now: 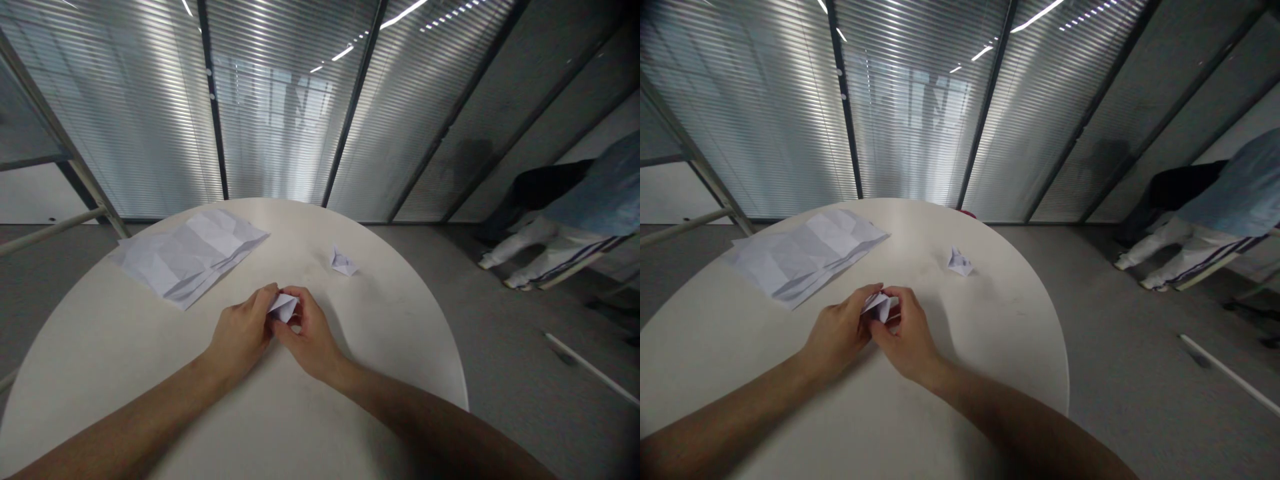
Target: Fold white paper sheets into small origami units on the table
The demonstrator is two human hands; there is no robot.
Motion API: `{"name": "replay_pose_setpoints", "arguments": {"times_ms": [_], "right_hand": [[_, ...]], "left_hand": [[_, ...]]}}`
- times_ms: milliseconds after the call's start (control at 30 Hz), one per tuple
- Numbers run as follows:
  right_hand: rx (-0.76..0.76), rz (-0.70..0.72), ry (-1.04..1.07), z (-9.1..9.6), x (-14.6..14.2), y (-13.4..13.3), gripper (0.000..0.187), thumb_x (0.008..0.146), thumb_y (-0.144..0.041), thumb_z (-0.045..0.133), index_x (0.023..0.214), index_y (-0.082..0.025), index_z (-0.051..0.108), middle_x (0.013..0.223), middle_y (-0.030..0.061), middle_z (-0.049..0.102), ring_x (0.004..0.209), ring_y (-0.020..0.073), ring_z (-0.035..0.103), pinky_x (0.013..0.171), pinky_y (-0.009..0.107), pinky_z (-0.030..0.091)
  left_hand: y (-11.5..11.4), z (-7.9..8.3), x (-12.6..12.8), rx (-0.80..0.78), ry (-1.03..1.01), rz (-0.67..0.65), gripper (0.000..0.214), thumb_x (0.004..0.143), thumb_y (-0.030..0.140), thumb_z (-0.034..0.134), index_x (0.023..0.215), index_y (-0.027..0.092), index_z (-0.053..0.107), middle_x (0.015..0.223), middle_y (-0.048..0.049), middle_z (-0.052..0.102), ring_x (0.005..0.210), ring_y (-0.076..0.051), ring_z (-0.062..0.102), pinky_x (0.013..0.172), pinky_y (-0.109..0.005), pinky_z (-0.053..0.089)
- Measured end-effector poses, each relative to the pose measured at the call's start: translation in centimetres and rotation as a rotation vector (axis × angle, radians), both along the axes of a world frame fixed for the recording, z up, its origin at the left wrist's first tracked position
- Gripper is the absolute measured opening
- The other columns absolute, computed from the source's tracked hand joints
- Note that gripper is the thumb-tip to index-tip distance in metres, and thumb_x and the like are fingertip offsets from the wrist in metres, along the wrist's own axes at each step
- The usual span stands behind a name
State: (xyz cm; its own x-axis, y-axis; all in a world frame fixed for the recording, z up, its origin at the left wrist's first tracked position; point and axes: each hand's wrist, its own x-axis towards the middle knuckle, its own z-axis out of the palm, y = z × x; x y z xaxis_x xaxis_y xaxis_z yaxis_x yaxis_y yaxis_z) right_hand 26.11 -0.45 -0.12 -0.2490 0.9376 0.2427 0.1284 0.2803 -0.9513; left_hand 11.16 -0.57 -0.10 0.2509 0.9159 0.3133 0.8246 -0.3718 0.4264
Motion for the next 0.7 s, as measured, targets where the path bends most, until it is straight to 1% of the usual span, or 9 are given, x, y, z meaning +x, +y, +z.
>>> {"name": "replay_pose_setpoints", "arguments": {"times_ms": [67, 167, 233, 333, 433, 500, 567, 633, 700], "right_hand": [[0.046, -0.054, -0.048, 0.0, 0.0, 0.0, 0.038, 0.074, -0.014, 0.056, 0.11, -0.022, 0.048, 0.099, 0.0026, 0.059, 0.076, 0.0126, 0.059, 0.066, 0.026, 0.051], [0.094, -0.142, -0.114, 0.0, 0.3, 0.3, 0.036, 0.073, -0.011, 0.053, 0.107, -0.023, 0.051, 0.096, 0.0015, 0.06, 0.068, 0.0109, 0.057, 0.061, 0.025, 0.05], [0.109, -0.169, -0.141, -0.2, 0.6, 0.7, 0.034, 0.073, -0.011, 0.053, 0.105, -0.023, 0.052, 0.096, 0.0016, 0.06, 0.065, 0.0108, 0.057, 0.059, 0.025, 0.05], [0.138, -0.174, -0.161, -0.5, 0.9, 1.3, 0.027, 0.074, -0.011, 0.052, 0.098, -0.023, 0.055, 0.096, 0.0026, 0.06, 0.071, 0.0126, 0.059, 0.059, 0.024, 0.05], [0.135, -0.174, -0.17, -0.6, 0.7, 1.4, 0.024, 0.075, -0.014, 0.054, 0.098, -0.023, 0.056, 0.1, 0.0028, 0.061, 0.074, 0.0136, 0.06, 0.06, 0.025, 0.05], [0.118, -0.174, -0.18, -0.4, 0.5, 1.3, 0.024, 0.075, -0.016, 0.055, 0.098, -0.023, 0.056, 0.1, 0.002, 0.062, 0.071, 0.0137, 0.061, 0.063, 0.027, 0.05], [0.122, -0.184, -0.181, -0.1, 0.5, 1.2, 0.022, 0.076, -0.015, 0.054, 0.096, -0.023, 0.057, 0.094, 0.0004, 0.064, 0.07, 0.0142, 0.061, 0.065, 0.028, 0.05], [0.144, -0.204, -0.168, 0.3, 0.5, 1.1, 0.022, 0.075, -0.012, 0.051, 0.091, -0.023, 0.06, 0.086, -0.0009, 0.066, 0.072, 0.0152, 0.061, 0.067, 0.028, 0.049], [0.163, -0.226, -0.138, 0.5, 0.7, 1.0, 0.025, 0.073, -0.008, 0.05, 0.089, -0.023, 0.062, 0.081, -0.0012, 0.067, 0.073, 0.0161, 0.062, 0.068, 0.028, 0.049]], "left_hand": [[0.0, 0.1, 0.0, 0.012, -0.054, -0.006, 0.048, 0.075, 0.009, 0.045, 0.121, 0.024, 0.042, 0.108, -0.0058, 0.066, 0.086, -0.021, 0.067, 0.07, -0.028, 0.048], [0.1, 0.3, -0.1, 0.011, -0.19, -0.027, 0.045, 0.078, 0.008, 0.041, 0.12, 0.023, 0.044, 0.108, -0.006, 0.065, 0.089, -0.02, 0.065, 0.075, -0.028, 0.047], [0.3, 0.3, -0.2, -0.026, -0.308, -0.031, 0.042, 0.078, 0.01, 0.043, 0.117, 0.023, 0.048, 0.106, -0.0054, 0.066, 0.084, -0.02, 0.065, 0.071, -0.027, 0.046], [0.6, 0.4, -0.2, -0.119, -0.533, -0.019, 0.034, 0.076, 0.013, 0.047, 0.109, 0.021, 0.054, 0.103, -0.0042, 0.067, 0.069, -0.017, 0.063, 0.061, -0.025, 0.044], [0.6, 0.5, 0.1, -0.187, -0.694, 0.004, 0.032, 0.076, 0.015, 0.051, 0.108, 0.019, 0.055, 0.097, -0.0042, 0.068, 0.063, -0.015, 0.061, 0.056, -0.023, 0.042], [0.4, 0.6, 0.4, -0.198, -0.701, 0.002, 0.034, 0.076, 0.015, 0.052, 0.11, 0.019, 0.054, 0.09, -0.0034, 0.068, 0.061, -0.014, 0.06, 0.054, -0.023, 0.041], [0.0, 0.7, 0.7, -0.201, -0.659, -0.036, 0.037, 0.076, 0.015, 0.053, 0.113, 0.02, 0.052, 0.088, -0.0032, 0.068, 0.062, -0.015, 0.061, 0.053, -0.023, 0.042], [-0.3, 0.8, 0.9, -0.186, -0.596, -0.082, 0.04, 0.077, 0.014, 0.051, 0.116, 0.021, 0.049, 0.097, -0.0052, 0.067, 0.068, -0.015, 0.062, 0.056, -0.024, 0.045], [-0.5, 0.7, 1.1, -0.124, -0.525, -0.121, 0.042, 0.076, 0.013, 0.051, 0.117, 0.022, 0.048, 0.116, -0.0081, 0.061, 0.079, -0.017, 0.063, 0.065, -0.026, 0.048]]}}
